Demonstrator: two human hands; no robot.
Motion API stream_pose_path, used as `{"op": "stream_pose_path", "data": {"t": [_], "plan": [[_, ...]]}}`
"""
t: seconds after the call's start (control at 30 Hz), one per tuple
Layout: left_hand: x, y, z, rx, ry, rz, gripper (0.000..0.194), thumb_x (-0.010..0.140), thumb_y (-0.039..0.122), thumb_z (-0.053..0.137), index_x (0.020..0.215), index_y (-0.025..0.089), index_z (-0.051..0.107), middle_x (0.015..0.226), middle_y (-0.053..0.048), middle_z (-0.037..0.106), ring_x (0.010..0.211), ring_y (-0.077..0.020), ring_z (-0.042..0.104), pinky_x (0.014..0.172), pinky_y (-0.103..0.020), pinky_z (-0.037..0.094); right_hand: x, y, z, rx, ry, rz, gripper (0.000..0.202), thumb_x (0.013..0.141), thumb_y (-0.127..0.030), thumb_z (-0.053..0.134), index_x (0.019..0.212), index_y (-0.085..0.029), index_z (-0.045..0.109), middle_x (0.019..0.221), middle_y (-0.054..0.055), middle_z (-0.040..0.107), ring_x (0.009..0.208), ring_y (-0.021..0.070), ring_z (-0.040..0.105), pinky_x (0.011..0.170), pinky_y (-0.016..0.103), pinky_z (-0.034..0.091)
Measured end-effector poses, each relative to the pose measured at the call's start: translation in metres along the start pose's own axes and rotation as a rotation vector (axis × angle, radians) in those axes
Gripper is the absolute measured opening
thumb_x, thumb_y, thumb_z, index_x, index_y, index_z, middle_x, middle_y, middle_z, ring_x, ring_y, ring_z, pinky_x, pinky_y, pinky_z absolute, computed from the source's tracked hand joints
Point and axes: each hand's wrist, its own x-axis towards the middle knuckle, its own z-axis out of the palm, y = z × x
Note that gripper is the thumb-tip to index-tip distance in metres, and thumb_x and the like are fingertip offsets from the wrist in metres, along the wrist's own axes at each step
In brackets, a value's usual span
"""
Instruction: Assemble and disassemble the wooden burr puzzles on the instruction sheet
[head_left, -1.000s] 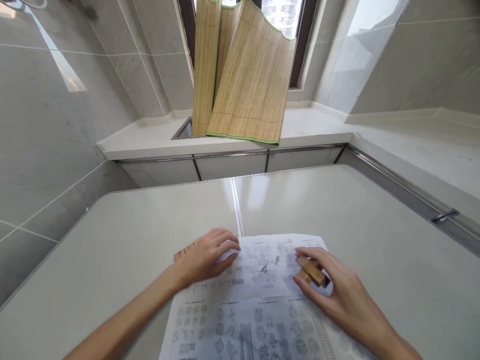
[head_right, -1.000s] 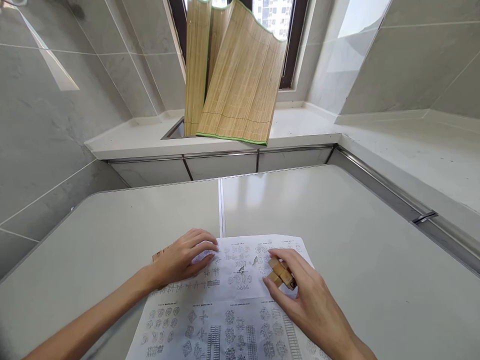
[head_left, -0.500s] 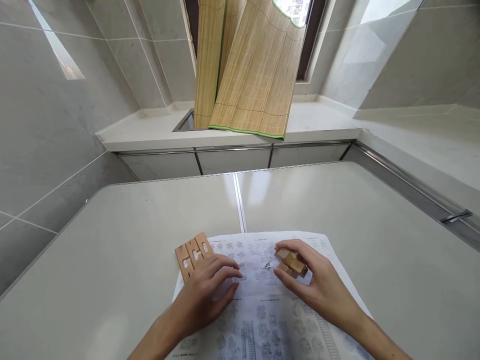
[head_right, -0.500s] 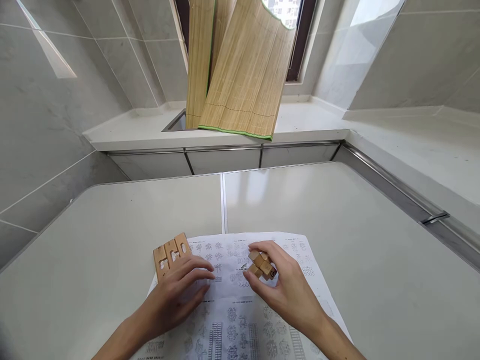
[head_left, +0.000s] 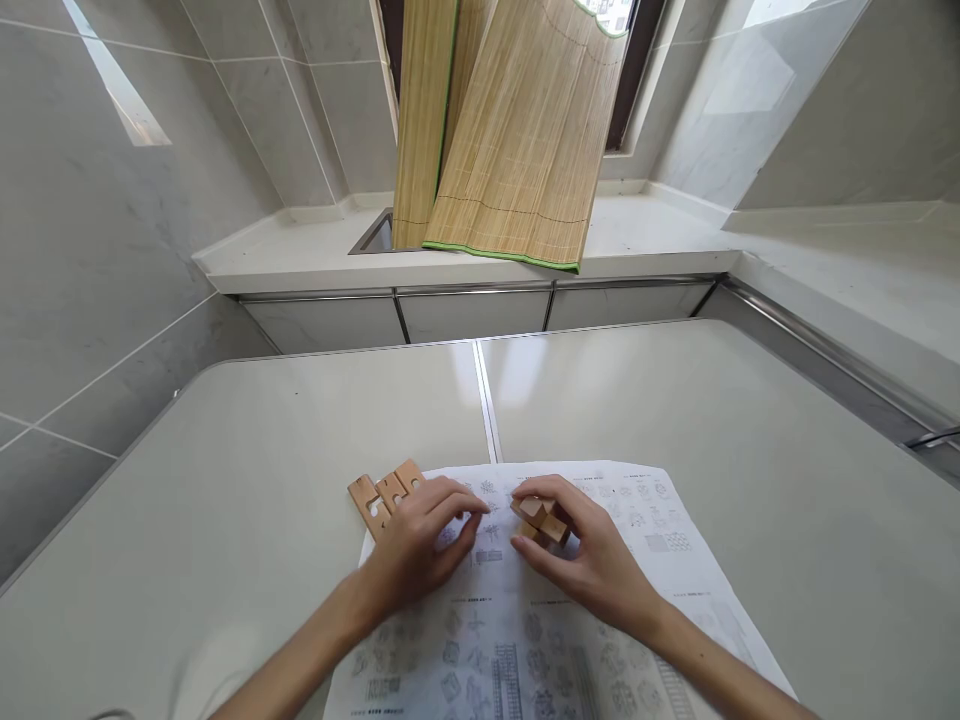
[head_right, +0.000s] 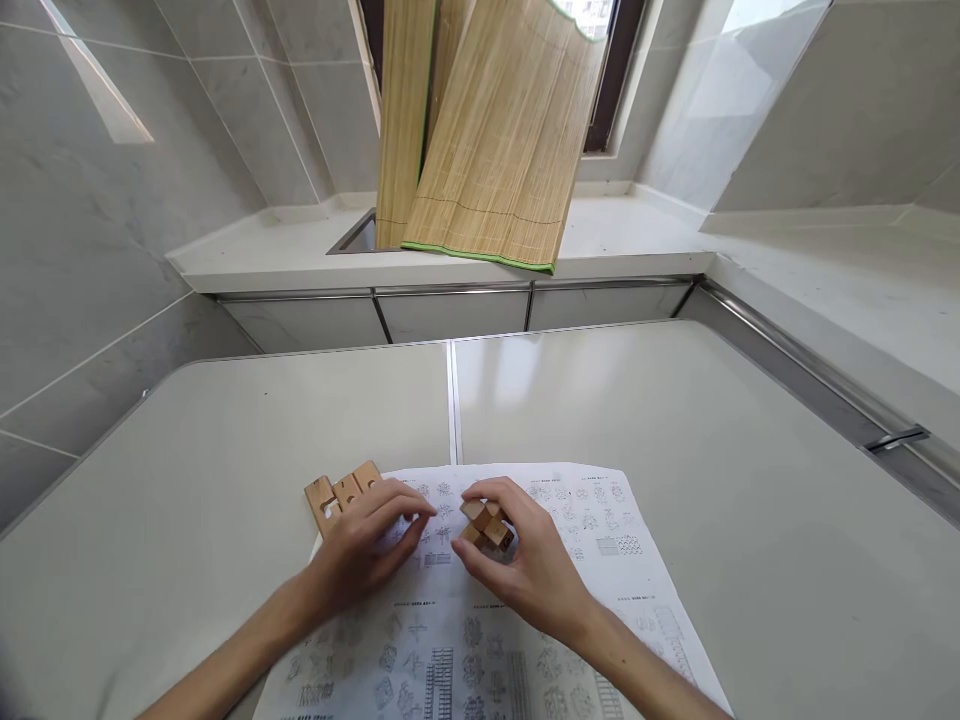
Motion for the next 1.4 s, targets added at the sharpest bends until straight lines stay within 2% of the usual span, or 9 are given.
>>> {"op": "stream_pose_path", "data": {"t": [0.17, 0.3, 0.47, 0.73, 0.97, 1.13, 1.23, 1.3, 1.4], "plan": [[-0.012, 0.033, 0.028, -0.513, 0.053, -0.476, 0.018, 0.107, 0.042, 0.054, 0.106, 0.024, 0.050, 0.089, -0.001, 0.061, 0.069, -0.0134, 0.062, 0.058, -0.025, 0.055, 0.005, 0.006, 0.013, 0.157, 0.008, -0.047, 0.027, 0.094, -0.035, 0.075, 0.118, -0.028, 0.065, 0.125, 0.008, 0.068, 0.117, 0.0270, 0.067, 0.097, 0.040, 0.060], [-0.014, 0.030, 0.035, -0.712, 0.063, -0.584, 0.023, 0.109, 0.049, 0.049, 0.111, 0.026, 0.046, 0.096, 0.000, 0.061, 0.070, -0.0128, 0.066, 0.069, -0.031, 0.063, 0.002, 0.011, 0.019, 0.263, -0.001, -0.060, 0.038, 0.091, -0.026, 0.076, 0.126, -0.030, 0.061, 0.135, 0.009, 0.061, 0.129, 0.0275, 0.062, 0.102, 0.042, 0.060], [-0.011, 0.023, 0.029, -0.763, 0.046, -0.571, 0.029, 0.109, 0.052, 0.048, 0.125, 0.027, 0.047, 0.130, -0.009, 0.062, 0.100, -0.0208, 0.074, 0.092, -0.043, 0.066, -0.001, 0.011, 0.019, 0.266, -0.022, -0.137, 0.061, 0.089, -0.017, 0.073, 0.143, -0.035, 0.051, 0.146, 0.011, 0.054, 0.147, 0.0314, 0.048, 0.107, 0.046, 0.060], [-0.008, 0.028, 0.019, -0.721, -0.218, -0.420, 0.051, 0.101, 0.050, 0.064, 0.143, 0.025, 0.051, 0.117, -0.011, 0.072, 0.106, -0.0285, 0.072, 0.090, -0.044, 0.064, -0.008, 0.018, 0.025, 0.069, -0.095, -0.381, 0.085, 0.084, -0.007, 0.072, 0.153, -0.038, 0.035, 0.159, 0.011, 0.043, 0.152, 0.0344, 0.043, 0.119, 0.059, 0.048], [-0.015, 0.022, 0.020, -0.636, -0.054, -0.425, 0.055, 0.097, 0.034, 0.073, 0.147, 0.030, 0.050, 0.142, -0.012, 0.064, 0.131, -0.0312, 0.066, 0.109, -0.047, 0.059, -0.008, 0.015, 0.022, 0.038, -0.030, -0.318, 0.082, 0.086, -0.013, 0.072, 0.154, -0.035, 0.031, 0.156, 0.013, 0.042, 0.150, 0.0341, 0.041, 0.120, 0.058, 0.046], [-0.018, 0.019, 0.020, -0.649, -0.003, -0.351, 0.057, 0.097, 0.037, 0.076, 0.147, 0.032, 0.048, 0.149, -0.013, 0.059, 0.134, -0.0304, 0.063, 0.108, -0.046, 0.061, -0.004, 0.013, 0.017, 0.172, 0.018, -0.198, 0.055, 0.094, -0.028, 0.067, 0.142, -0.032, 0.040, 0.144, 0.013, 0.048, 0.134, 0.0312, 0.052, 0.100, 0.046, 0.057], [-0.016, 0.022, 0.019, -0.608, 0.035, -0.303, 0.058, 0.095, 0.032, 0.078, 0.145, 0.033, 0.049, 0.146, -0.011, 0.061, 0.128, -0.0284, 0.065, 0.111, -0.047, 0.058, -0.002, 0.014, 0.012, 0.242, -0.100, -0.096, 0.022, 0.104, -0.040, 0.056, 0.122, -0.028, 0.051, 0.114, 0.007, 0.060, 0.100, 0.0235, 0.063, 0.082, 0.037, 0.055], [-0.015, 0.024, 0.019, -0.598, 0.038, -0.282, 0.061, 0.093, 0.027, 0.080, 0.145, 0.032, 0.049, 0.144, -0.011, 0.062, 0.126, -0.0279, 0.066, 0.112, -0.047, 0.056, -0.001, 0.015, 0.009, 0.259, -0.232, -0.038, 0.023, 0.109, -0.046, 0.049, 0.106, -0.025, 0.057, 0.089, 0.002, 0.060, 0.077, 0.0181, 0.057, 0.069, 0.031, 0.048], [-0.017, 0.024, 0.019, -0.647, 0.026, -0.283, 0.067, 0.091, 0.023, 0.083, 0.147, 0.034, 0.049, 0.145, -0.010, 0.061, 0.122, -0.0261, 0.066, 0.111, -0.043, 0.055, 0.000, 0.014, 0.005, 0.319, -0.360, 0.022, 0.035, 0.111, -0.050, 0.045, 0.095, -0.022, 0.058, 0.076, -0.001, 0.058, 0.066, 0.0148, 0.052, 0.064, 0.028, 0.042]]}}
